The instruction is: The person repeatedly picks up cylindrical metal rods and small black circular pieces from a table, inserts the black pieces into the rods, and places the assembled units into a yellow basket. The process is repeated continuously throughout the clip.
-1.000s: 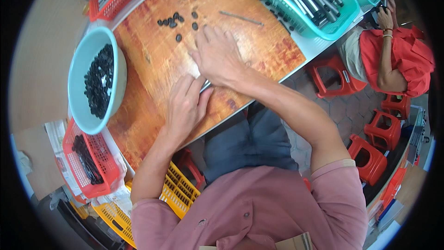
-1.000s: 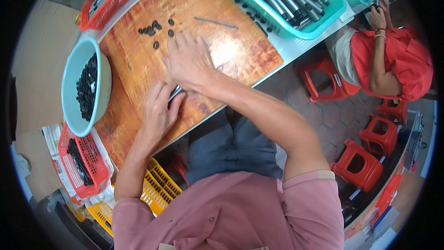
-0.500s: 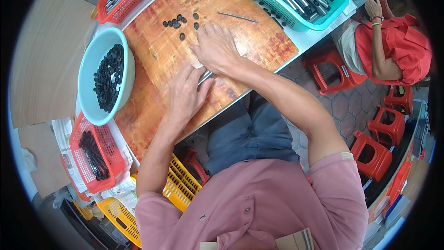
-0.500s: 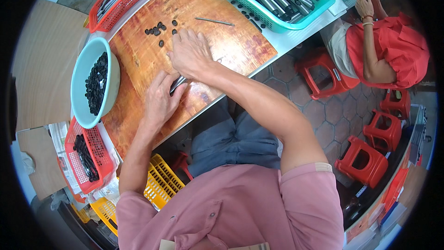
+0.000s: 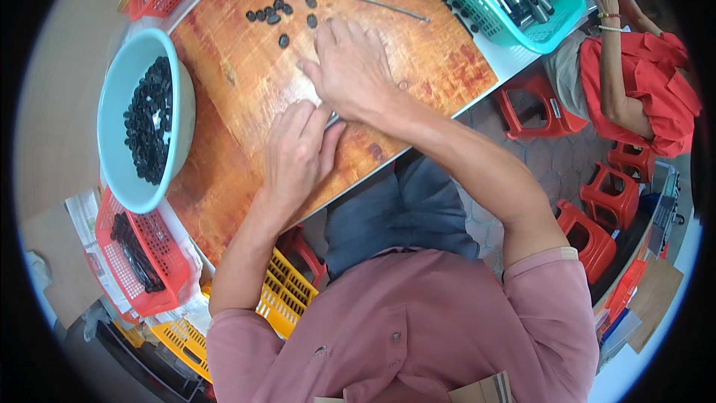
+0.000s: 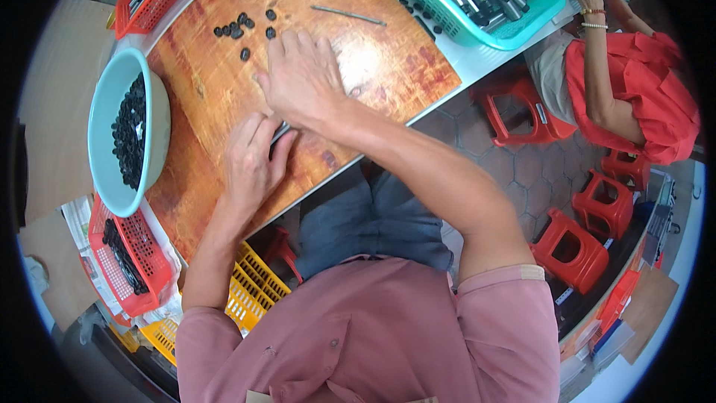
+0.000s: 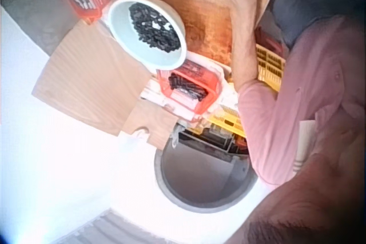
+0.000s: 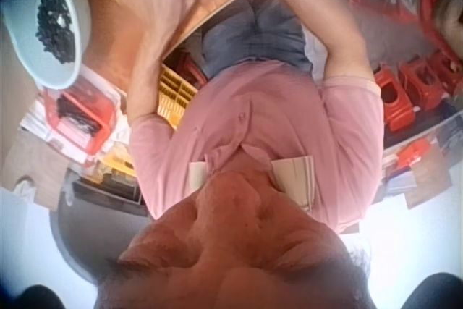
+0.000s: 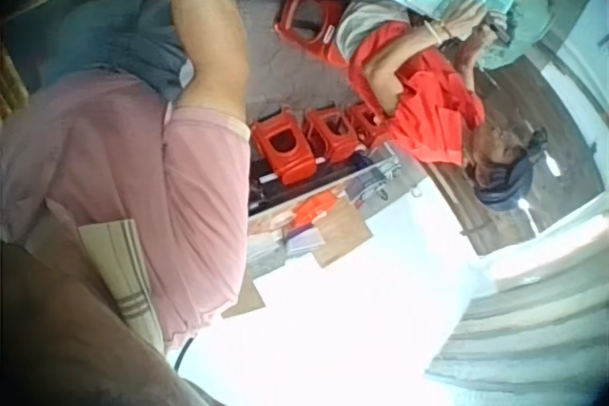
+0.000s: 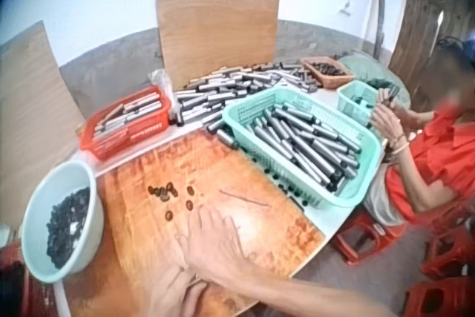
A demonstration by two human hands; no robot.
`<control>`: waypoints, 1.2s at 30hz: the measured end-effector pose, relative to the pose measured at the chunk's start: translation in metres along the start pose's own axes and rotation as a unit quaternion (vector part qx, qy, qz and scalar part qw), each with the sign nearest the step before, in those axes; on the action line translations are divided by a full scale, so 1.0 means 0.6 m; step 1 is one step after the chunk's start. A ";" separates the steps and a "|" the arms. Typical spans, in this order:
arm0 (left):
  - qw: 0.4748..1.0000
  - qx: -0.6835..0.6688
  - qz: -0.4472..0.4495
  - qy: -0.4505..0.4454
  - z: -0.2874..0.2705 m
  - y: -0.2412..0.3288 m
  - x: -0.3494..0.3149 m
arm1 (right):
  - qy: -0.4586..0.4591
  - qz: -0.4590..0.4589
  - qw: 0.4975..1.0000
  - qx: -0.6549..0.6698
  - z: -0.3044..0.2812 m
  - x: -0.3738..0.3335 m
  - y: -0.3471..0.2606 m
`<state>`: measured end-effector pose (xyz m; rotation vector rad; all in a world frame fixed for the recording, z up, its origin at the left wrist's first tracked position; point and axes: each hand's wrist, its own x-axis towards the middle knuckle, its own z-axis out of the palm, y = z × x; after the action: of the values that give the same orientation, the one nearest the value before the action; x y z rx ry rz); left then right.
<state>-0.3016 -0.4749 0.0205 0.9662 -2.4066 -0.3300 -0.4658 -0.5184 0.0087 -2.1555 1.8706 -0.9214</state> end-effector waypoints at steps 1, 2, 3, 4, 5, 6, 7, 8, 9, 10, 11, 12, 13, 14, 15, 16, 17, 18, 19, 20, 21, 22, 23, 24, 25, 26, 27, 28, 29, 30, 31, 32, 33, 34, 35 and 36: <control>1.000 0.009 0.002 -0.005 0.005 0.001 -0.008 | -0.008 0.004 1.000 0.002 0.008 -0.009 0.002; 1.000 0.025 0.014 -0.002 0.002 0.002 -0.006 | -0.003 0.003 1.000 0.002 0.008 -0.008 0.003; 0.999 0.044 0.031 0.007 0.000 0.002 0.002 | 0.009 -0.002 1.000 -0.001 0.004 -0.002 0.005; 0.998 0.055 0.010 0.000 -0.002 0.005 -0.002 | 0.019 0.001 1.000 0.001 0.007 0.001 0.004; 0.999 0.052 0.003 0.003 -0.002 0.007 0.000 | 0.032 0.008 0.999 0.000 0.013 0.001 0.005; 0.999 0.049 -0.006 0.004 -0.003 0.006 0.002 | 0.042 0.013 0.999 0.003 0.017 0.003 0.007; 0.999 0.046 -0.016 0.006 -0.004 0.008 0.007 | 0.044 0.048 0.996 0.058 0.017 0.006 0.015; 0.999 0.044 -0.032 -0.006 -0.007 0.008 0.007 | 0.044 0.081 0.989 0.116 0.016 0.013 0.016; 0.998 0.042 -0.049 -0.017 -0.010 0.009 0.009 | 0.044 0.113 0.977 0.175 0.014 0.020 0.018; 0.997 0.040 -0.067 -0.028 -0.015 0.009 0.013 | 0.069 0.135 0.965 0.212 0.009 0.019 0.022; 0.995 0.013 -0.096 -0.022 -0.017 0.004 0.014 | 0.086 0.146 0.950 0.261 0.011 0.015 0.026; 0.992 -0.016 -0.123 -0.014 -0.019 0.000 0.017 | 0.103 0.156 0.933 0.307 0.011 0.012 0.031; 0.988 -0.045 -0.149 -0.006 -0.022 -0.005 0.020 | 0.119 0.166 0.913 0.354 0.011 0.009 0.037; 0.972 -0.092 -0.218 -0.002 -0.022 -0.013 0.019 | 0.111 0.182 0.904 0.371 0.006 0.006 0.042; 0.939 -0.200 -0.278 0.016 -0.019 -0.028 0.015 | 0.099 0.181 0.903 0.378 0.003 0.003 0.044; 0.892 -0.305 -0.332 0.034 -0.016 -0.046 0.012 | 0.088 0.181 0.901 0.384 0.003 0.002 0.046; 0.829 -0.407 -0.380 0.051 -0.017 -0.059 0.010 | 0.076 0.181 0.900 0.390 0.003 -0.001 0.050; 0.803 -0.450 -0.388 0.048 -0.029 -0.065 0.009 | 0.047 0.171 0.893 0.414 -0.005 -0.005 0.045; 0.767 -0.500 -0.396 0.066 -0.035 -0.067 0.007 | -0.010 0.142 0.902 0.408 -0.017 -0.013 0.043; 0.727 -0.552 -0.400 0.083 -0.033 -0.070 0.007 | -0.064 0.114 0.909 0.397 -0.036 -0.023 0.041; 0.684 -0.601 -0.401 0.099 -0.036 -0.072 0.008 | -0.118 0.084 0.912 0.384 -0.051 -0.033 0.039; 0.658 -0.629 -0.404 0.095 -0.033 -0.084 0.007 | -0.117 0.018 0.930 0.347 -0.042 -0.043 0.043; 0.631 -0.655 -0.405 0.094 -0.029 -0.092 0.011 | -0.129 -0.050 0.944 0.299 -0.041 -0.049 0.045; 0.615 -0.672 -0.399 0.102 -0.025 -0.095 0.014 | -0.122 -0.104 0.954 0.255 -0.040 -0.054 0.047; 0.599 -0.689 -0.393 0.110 -0.022 -0.099 0.017 | -0.114 -0.158 0.958 0.209 -0.039 -0.055 0.046; 0.594 -0.700 -0.382 0.108 -0.018 -0.100 0.024 | -0.126 -0.139 0.958 0.217 -0.041 -0.056 0.044; 0.590 -0.708 -0.373 0.110 -0.015 -0.099 0.032 | -0.138 -0.119 0.957 0.225 -0.045 -0.055 0.039; 0.587 -0.715 -0.363 0.112 -0.013 -0.097 0.040 | -0.150 -0.100 0.955 0.233 -0.047 -0.053 0.036; 0.580 -0.724 -0.355 0.113 -0.009 -0.095 0.045 | -0.132 -0.106 0.957 0.235 -0.045 -0.054 0.037; 0.573 -0.735 -0.345 0.112 -0.002 -0.103 0.044 | -0.113 -0.113 0.958 0.237 -0.040 -0.055 0.039; 0.574 -0.740 -0.331 0.115 -0.001 -0.107 0.043 | -0.095 -0.120 0.959 0.239 -0.037 -0.054 0.039; 0.572 -0.747 -0.318 0.118 0.000 -0.108 0.040 | -0.095 -0.100 0.961 0.238 -0.037 -0.053 0.040; 0.570 -0.753 -0.305 0.121 0.002 -0.106 0.039 | -0.094 -0.081 0.964 0.237 -0.038 -0.052 0.037; 0.553 -0.763 -0.306 0.136 0.001 -0.103 0.038 | -0.093 -0.061 0.965 0.236 -0.039 -0.050 0.036; 0.553 -0.765 -0.303 0.132 0.000 -0.101 0.035 | -0.074 -0.059 0.972 0.217 -0.037 -0.049 0.034; 0.554 -0.766 -0.300 0.129 0.000 -0.102 0.033 | -0.056 -0.058 0.977 0.198 -0.036 -0.046 0.032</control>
<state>-0.2790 -0.5327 0.0032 0.6799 -0.6251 -1.8912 -0.4949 -0.4904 0.0070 -2.0364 1.3820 -1.0642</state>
